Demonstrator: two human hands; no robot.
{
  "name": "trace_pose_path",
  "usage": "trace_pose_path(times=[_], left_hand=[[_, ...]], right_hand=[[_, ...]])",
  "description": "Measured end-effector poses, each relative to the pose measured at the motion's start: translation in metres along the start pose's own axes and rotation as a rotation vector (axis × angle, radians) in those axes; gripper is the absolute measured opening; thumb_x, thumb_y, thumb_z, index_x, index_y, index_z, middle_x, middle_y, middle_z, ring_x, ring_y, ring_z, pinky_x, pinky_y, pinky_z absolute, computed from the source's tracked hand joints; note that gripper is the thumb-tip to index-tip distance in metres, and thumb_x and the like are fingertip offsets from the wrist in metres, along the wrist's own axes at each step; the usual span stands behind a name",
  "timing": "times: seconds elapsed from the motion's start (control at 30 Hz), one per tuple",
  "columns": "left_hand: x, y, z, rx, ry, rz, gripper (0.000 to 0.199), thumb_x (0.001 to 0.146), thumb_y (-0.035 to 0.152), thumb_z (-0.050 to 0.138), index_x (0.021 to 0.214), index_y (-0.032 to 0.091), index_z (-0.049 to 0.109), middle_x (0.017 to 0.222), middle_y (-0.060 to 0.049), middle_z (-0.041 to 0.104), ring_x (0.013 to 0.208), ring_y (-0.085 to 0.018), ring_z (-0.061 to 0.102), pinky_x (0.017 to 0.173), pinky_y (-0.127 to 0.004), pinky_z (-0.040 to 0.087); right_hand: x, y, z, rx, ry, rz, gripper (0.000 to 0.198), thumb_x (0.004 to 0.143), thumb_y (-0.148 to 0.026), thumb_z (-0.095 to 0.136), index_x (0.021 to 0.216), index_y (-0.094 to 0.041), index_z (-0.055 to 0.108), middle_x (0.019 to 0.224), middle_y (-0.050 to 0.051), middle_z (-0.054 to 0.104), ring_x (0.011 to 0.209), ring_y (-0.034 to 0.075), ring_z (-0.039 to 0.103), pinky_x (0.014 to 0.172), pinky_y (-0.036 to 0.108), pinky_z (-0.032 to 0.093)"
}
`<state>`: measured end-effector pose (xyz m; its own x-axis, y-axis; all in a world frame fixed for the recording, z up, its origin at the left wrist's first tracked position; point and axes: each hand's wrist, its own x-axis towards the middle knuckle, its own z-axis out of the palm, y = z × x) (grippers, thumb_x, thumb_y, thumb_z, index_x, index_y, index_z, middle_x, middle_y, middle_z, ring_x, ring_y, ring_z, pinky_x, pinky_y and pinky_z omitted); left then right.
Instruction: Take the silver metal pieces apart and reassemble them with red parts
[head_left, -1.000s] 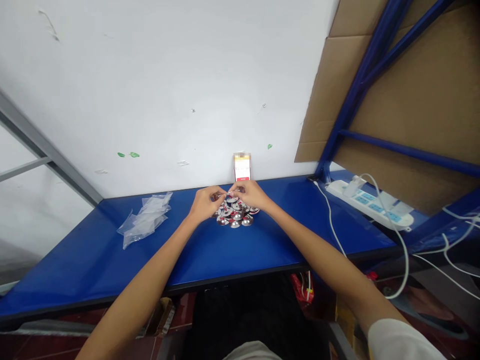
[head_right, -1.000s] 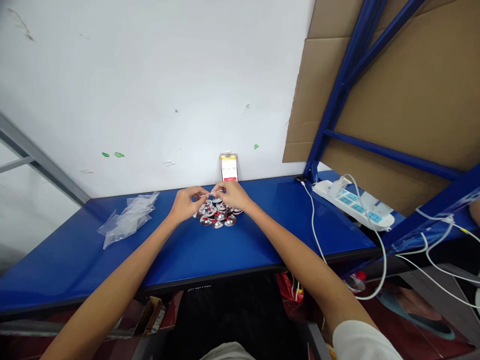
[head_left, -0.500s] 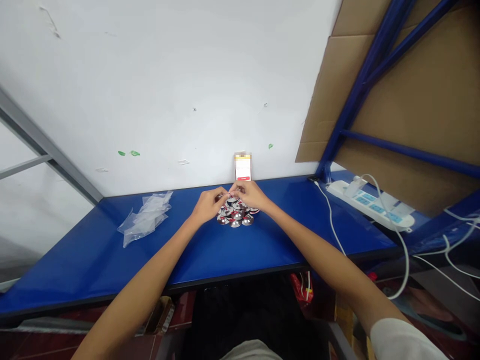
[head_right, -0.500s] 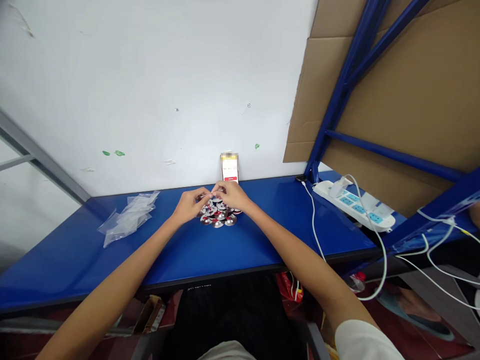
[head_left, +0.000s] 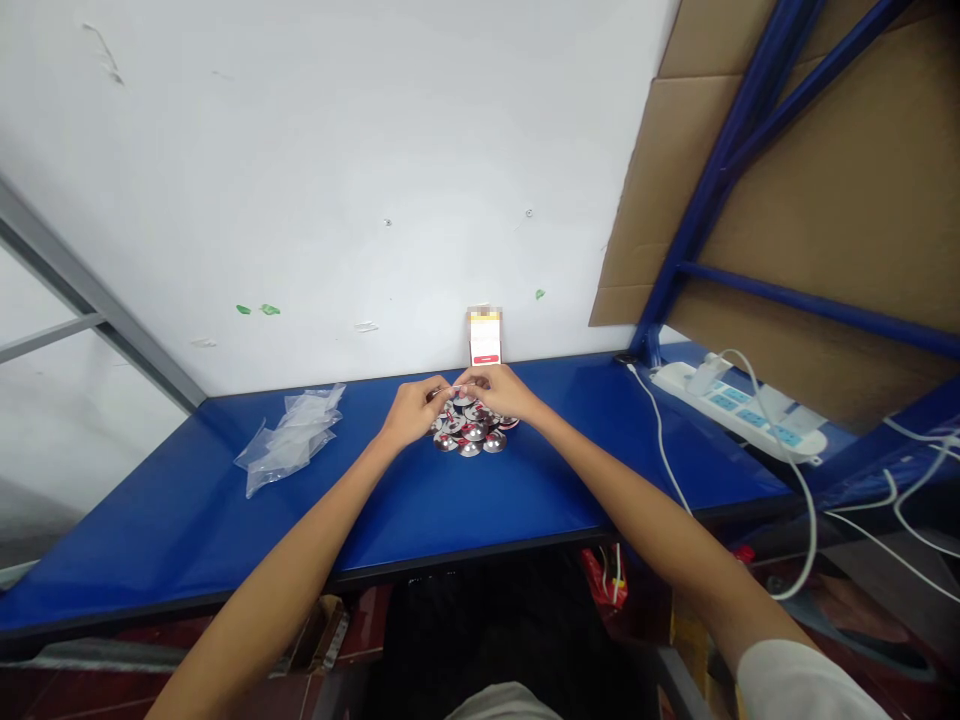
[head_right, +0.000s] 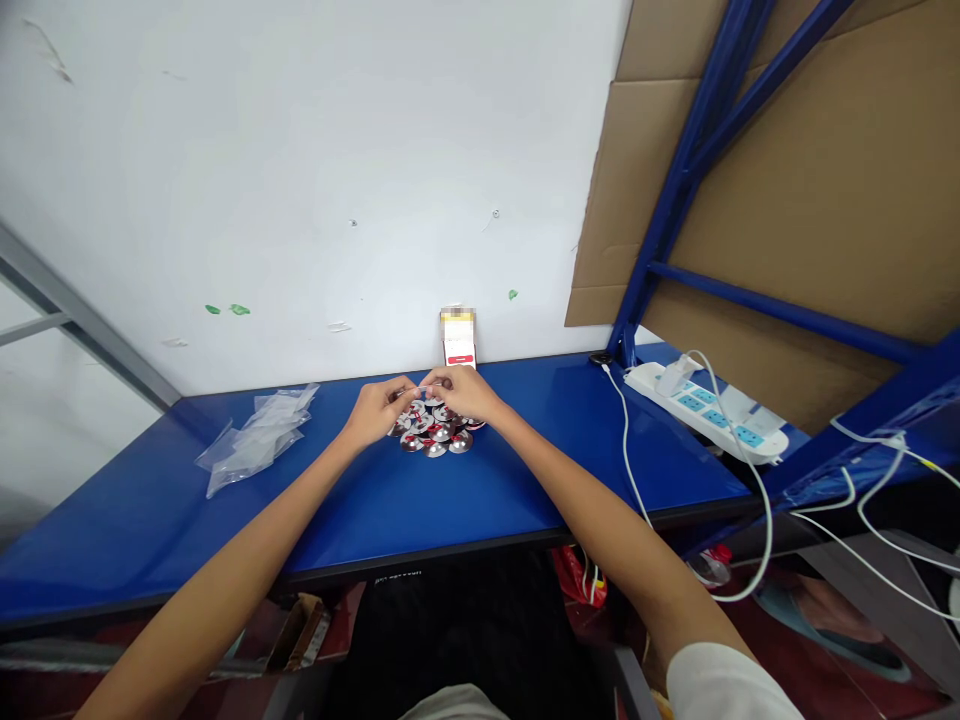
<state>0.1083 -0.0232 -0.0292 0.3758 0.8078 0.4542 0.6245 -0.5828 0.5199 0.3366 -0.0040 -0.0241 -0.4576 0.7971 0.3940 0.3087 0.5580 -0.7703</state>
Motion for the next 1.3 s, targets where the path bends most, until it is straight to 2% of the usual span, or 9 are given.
trace_pose_path(times=[0.13, 0.27, 0.47, 0.73, 0.87, 1.0, 1.17, 1.3], left_hand=[[-0.001, 0.000, -0.001, 0.024, 0.041, -0.013, 0.034, 0.104, 0.047, 0.057, 0.091, 0.021, 0.075, 0.072, 0.002, 0.070, 0.064, -0.016, 0.057, 0.064, -0.029, 0.038], [-0.002, 0.002, -0.001, 0.045, 0.053, 0.004, 0.031, 0.102, 0.043, 0.059, 0.088, 0.021, 0.074, 0.072, 0.001, 0.071, 0.065, -0.017, 0.059, 0.065, -0.029, 0.040], [-0.002, 0.006, 0.000, 0.021, 0.025, 0.059, 0.032, 0.104, 0.046, 0.057, 0.098, 0.022, 0.077, 0.093, -0.004, 0.080, 0.080, -0.021, 0.068, 0.074, -0.031, 0.046], [-0.001, 0.000, 0.000, 0.031, 0.060, 0.022, 0.033, 0.103, 0.047, 0.059, 0.095, 0.022, 0.079, 0.086, -0.002, 0.080, 0.075, -0.020, 0.067, 0.072, -0.030, 0.044], [-0.002, -0.001, 0.000, -0.025, 0.062, -0.040, 0.033, 0.101, 0.048, 0.061, 0.090, 0.021, 0.077, 0.078, 0.000, 0.075, 0.070, -0.018, 0.063, 0.067, -0.029, 0.041], [-0.002, 0.000, 0.001, -0.099, 0.050, -0.074, 0.035, 0.101, 0.049, 0.061, 0.087, 0.020, 0.074, 0.074, 0.002, 0.071, 0.068, -0.016, 0.059, 0.066, -0.028, 0.040], [-0.002, 0.000, 0.001, -0.102, 0.020, -0.064, 0.036, 0.101, 0.050, 0.060, 0.087, 0.020, 0.074, 0.077, 0.001, 0.073, 0.072, -0.017, 0.062, 0.068, -0.028, 0.042], [-0.002, 0.003, -0.002, -0.072, -0.009, -0.031, 0.036, 0.103, 0.050, 0.058, 0.096, 0.021, 0.078, 0.086, 0.000, 0.078, 0.076, -0.019, 0.066, 0.072, -0.029, 0.045]], right_hand=[[0.001, 0.003, 0.001, 0.008, 0.033, 0.060, 0.011, 0.097, -0.019, 0.069, 0.099, -0.019, 0.080, 0.085, 0.004, 0.082, 0.077, 0.019, 0.077, 0.068, 0.027, 0.056], [0.001, 0.005, 0.001, -0.019, 0.041, 0.030, 0.010, 0.095, -0.018, 0.071, 0.094, -0.019, 0.080, 0.082, 0.004, 0.082, 0.078, 0.019, 0.077, 0.068, 0.027, 0.056], [-0.002, 0.005, 0.004, -0.053, 0.037, -0.011, 0.010, 0.097, -0.018, 0.071, 0.097, -0.021, 0.081, 0.085, 0.002, 0.082, 0.079, 0.018, 0.076, 0.075, 0.028, 0.055], [-0.002, 0.004, 0.010, -0.140, 0.047, -0.079, 0.010, 0.099, -0.021, 0.072, 0.108, -0.021, 0.075, 0.094, 0.002, 0.081, 0.085, 0.018, 0.074, 0.079, 0.028, 0.052], [-0.005, -0.001, 0.007, -0.228, 0.018, -0.146, 0.016, 0.095, -0.018, 0.076, 0.110, -0.021, 0.074, 0.104, 0.003, 0.080, 0.091, 0.019, 0.074, 0.081, 0.028, 0.050], [-0.008, -0.007, 0.004, -0.330, 0.029, -0.179, 0.011, 0.100, -0.019, 0.071, 0.110, -0.022, 0.074, 0.105, 0.005, 0.079, 0.094, 0.020, 0.072, 0.083, 0.030, 0.048], [-0.008, -0.006, 0.004, -0.376, 0.051, -0.189, 0.009, 0.104, -0.022, 0.068, 0.107, -0.022, 0.076, 0.103, 0.005, 0.080, 0.096, 0.021, 0.072, 0.082, 0.029, 0.047], [-0.007, -0.005, 0.001, -0.411, 0.033, -0.184, 0.016, 0.108, -0.024, 0.064, 0.102, -0.023, 0.078, 0.097, 0.004, 0.081, 0.094, 0.021, 0.072, 0.083, 0.030, 0.046]])
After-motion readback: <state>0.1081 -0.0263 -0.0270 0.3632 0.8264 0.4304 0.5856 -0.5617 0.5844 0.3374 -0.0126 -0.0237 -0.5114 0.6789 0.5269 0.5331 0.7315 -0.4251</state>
